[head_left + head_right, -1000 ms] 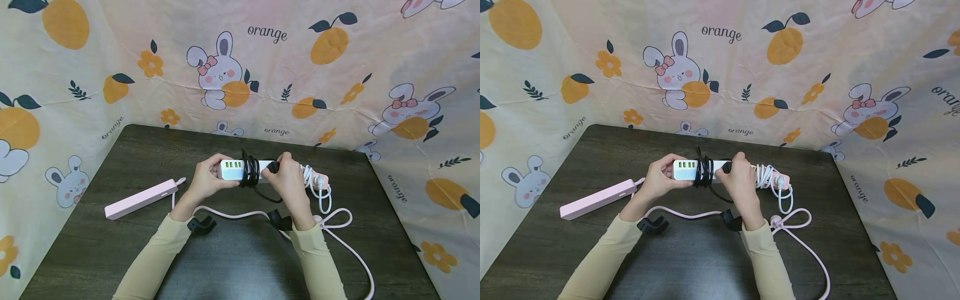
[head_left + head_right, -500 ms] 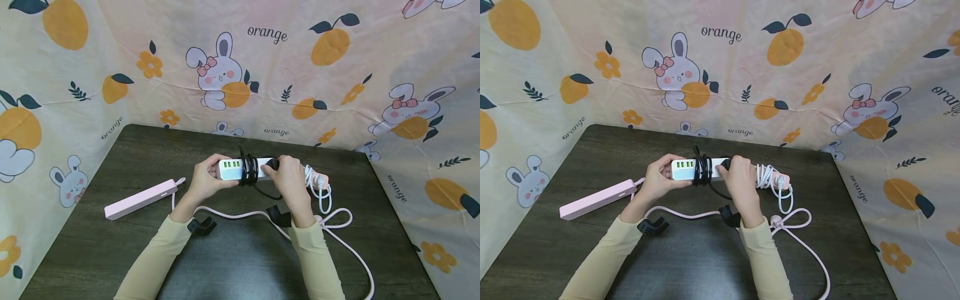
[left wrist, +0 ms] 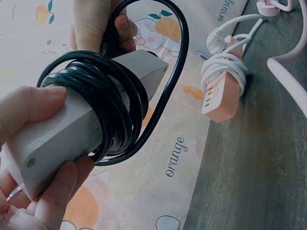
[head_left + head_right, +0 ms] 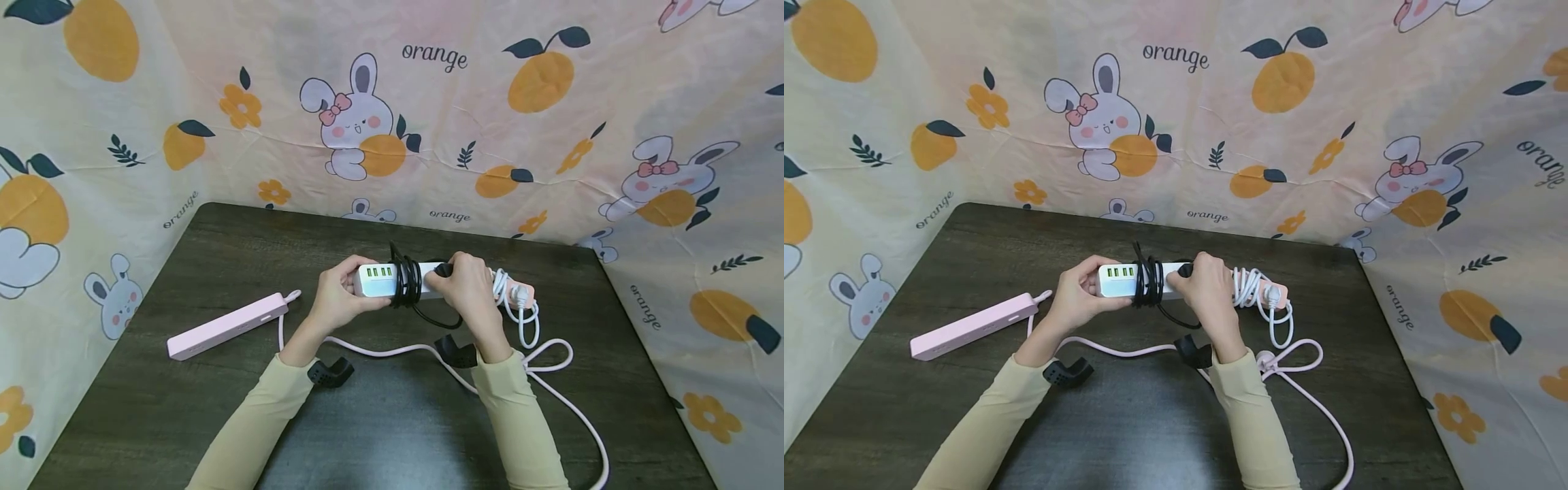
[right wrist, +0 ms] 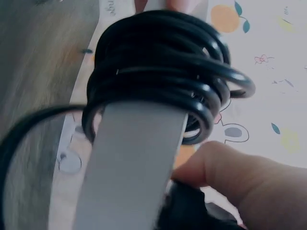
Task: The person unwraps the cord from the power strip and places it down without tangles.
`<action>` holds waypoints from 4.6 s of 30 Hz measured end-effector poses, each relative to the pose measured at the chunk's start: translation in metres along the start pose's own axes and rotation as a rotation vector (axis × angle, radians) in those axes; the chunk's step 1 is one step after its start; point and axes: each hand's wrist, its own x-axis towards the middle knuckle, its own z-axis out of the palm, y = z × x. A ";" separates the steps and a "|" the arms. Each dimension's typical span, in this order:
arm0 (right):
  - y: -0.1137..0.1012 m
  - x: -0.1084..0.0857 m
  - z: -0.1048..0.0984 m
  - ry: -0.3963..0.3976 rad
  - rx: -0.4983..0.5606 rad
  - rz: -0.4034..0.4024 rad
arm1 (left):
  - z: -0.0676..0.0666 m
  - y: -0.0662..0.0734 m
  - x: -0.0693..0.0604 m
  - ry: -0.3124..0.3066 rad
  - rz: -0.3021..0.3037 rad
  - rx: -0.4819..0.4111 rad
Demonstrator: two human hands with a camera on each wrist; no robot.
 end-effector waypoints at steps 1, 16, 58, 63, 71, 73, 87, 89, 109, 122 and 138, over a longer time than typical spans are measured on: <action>0.000 0.000 0.001 0.010 -0.001 0.000 | 0.000 0.000 0.000 0.009 0.007 0.006; -0.004 0.003 -0.010 -0.172 -0.161 0.060 | 0.005 -0.002 -0.004 0.040 0.067 0.038; 0.006 0.017 0.012 0.091 0.025 0.166 | 0.015 -0.003 0.000 0.133 0.184 0.147; 0.006 0.016 0.017 0.192 0.104 0.157 | 0.016 -0.004 0.000 0.147 0.220 0.171; 0.011 0.017 0.028 0.210 0.110 0.116 | 0.017 -0.003 0.000 0.160 0.288 0.216; 0.012 0.016 0.027 0.195 0.084 0.089 | 0.017 -0.003 0.000 0.168 0.293 0.220; 0.007 0.006 -0.003 -0.020 0.156 -0.144 | 0.012 0.008 -0.001 0.186 0.204 0.080; 0.009 0.008 -0.008 -0.072 0.190 -0.154 | 0.012 0.013 -0.002 0.177 0.201 0.076; 0.020 0.009 -0.016 -0.210 0.128 -0.199 | 0.011 -0.001 -0.005 0.077 0.120 0.019; 0.015 0.003 -0.027 -0.122 0.026 -0.164 | 0.019 0.029 -0.010 0.078 0.120 0.005; 0.009 0.019 -0.021 -0.251 0.083 -0.018 | 0.011 0.041 -0.009 0.135 0.182 0.081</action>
